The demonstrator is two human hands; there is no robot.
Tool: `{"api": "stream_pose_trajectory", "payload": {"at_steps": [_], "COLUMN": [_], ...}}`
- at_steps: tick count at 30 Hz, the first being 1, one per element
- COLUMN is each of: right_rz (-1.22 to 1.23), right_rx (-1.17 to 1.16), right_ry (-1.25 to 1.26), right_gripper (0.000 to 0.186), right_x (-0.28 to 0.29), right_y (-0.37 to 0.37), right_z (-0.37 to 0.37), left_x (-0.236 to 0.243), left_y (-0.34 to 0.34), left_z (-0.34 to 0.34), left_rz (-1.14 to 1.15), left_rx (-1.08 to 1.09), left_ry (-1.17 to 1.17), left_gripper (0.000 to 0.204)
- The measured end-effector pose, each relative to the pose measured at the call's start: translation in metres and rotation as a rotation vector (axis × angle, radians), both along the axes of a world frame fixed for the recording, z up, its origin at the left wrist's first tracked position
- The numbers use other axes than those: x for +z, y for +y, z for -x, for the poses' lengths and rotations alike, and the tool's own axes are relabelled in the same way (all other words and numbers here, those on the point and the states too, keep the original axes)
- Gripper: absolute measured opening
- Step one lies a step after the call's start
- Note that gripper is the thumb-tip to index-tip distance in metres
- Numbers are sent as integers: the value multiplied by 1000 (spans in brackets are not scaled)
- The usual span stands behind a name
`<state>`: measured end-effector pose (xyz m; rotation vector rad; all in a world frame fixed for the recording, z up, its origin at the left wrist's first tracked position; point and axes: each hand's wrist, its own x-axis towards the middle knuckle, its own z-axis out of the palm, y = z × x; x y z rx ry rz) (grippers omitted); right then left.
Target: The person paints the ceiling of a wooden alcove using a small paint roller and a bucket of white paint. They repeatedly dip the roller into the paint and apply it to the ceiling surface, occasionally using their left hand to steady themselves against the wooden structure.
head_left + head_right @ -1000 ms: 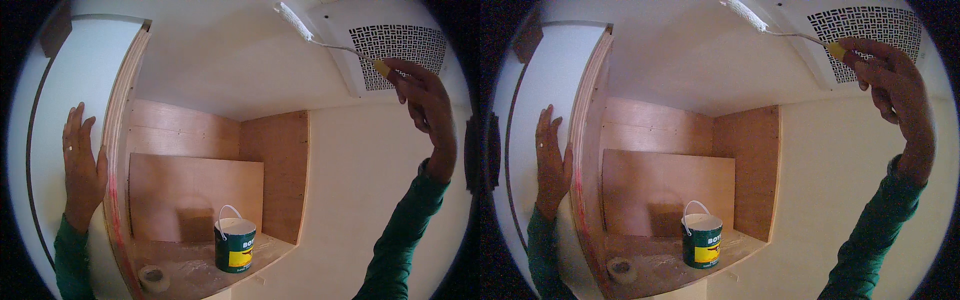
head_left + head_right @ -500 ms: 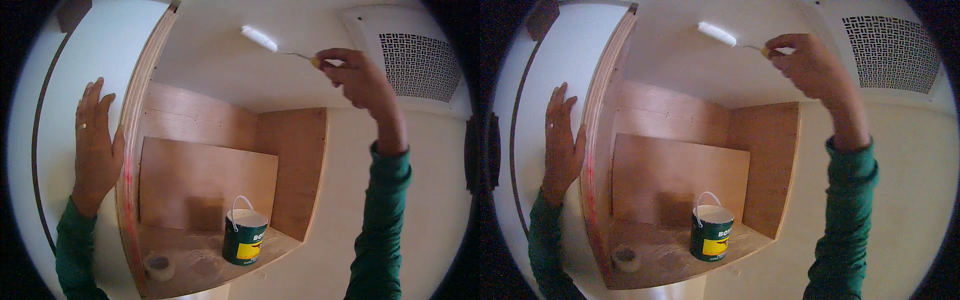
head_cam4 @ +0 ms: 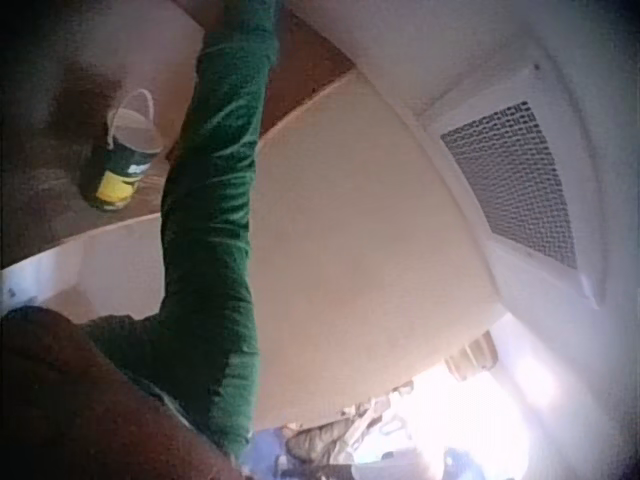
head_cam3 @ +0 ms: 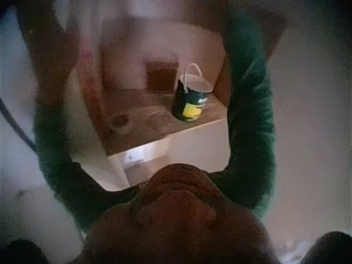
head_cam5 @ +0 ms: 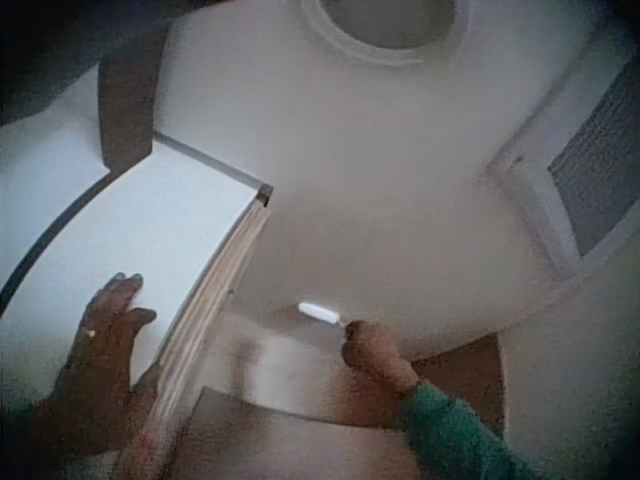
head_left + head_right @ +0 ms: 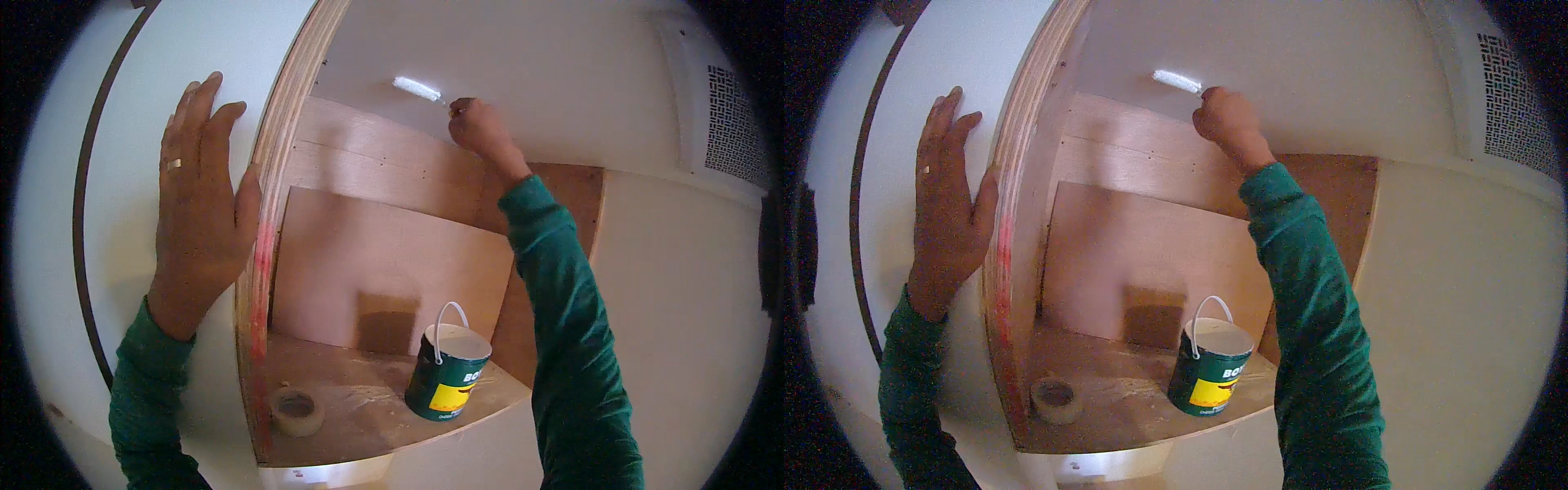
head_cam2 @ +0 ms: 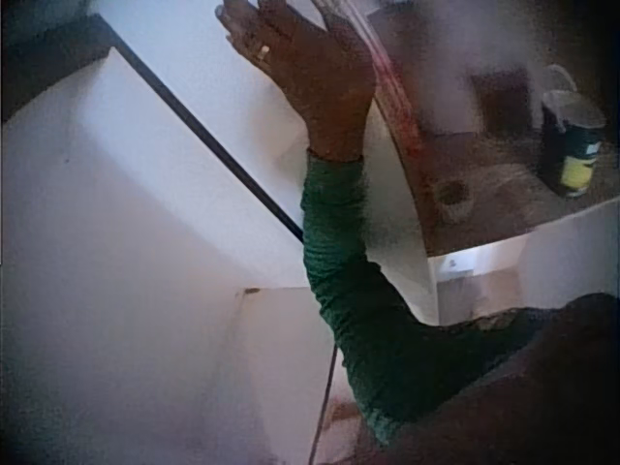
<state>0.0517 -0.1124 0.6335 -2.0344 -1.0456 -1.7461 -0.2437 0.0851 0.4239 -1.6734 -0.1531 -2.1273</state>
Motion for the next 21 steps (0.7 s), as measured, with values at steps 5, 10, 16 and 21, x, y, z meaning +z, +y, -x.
{"api": "stream_pose_trajectory", "payload": {"at_steps": [5,10,16,21], "right_rz": [-19,-44,-95,-127], "right_rx": [-1,57,157,168], "right_ry": [50,9,-5,-77], "right_gripper": [30,27,30,35], "right_x": [-4,-14,-41,-55], "right_y": [45,-7,-98,-186], "right_z": [-40,0,115,192], "left_x": [4,5,4,5], "left_y": [-1,1,-6,-4], "left_z": [6,-2,8,8], "left_rz": [15,7,28,49], "left_rx": [11,-33,-45,-6], "left_ry": [25,18,4,14], "left_gripper": [50,48,52,52]}}
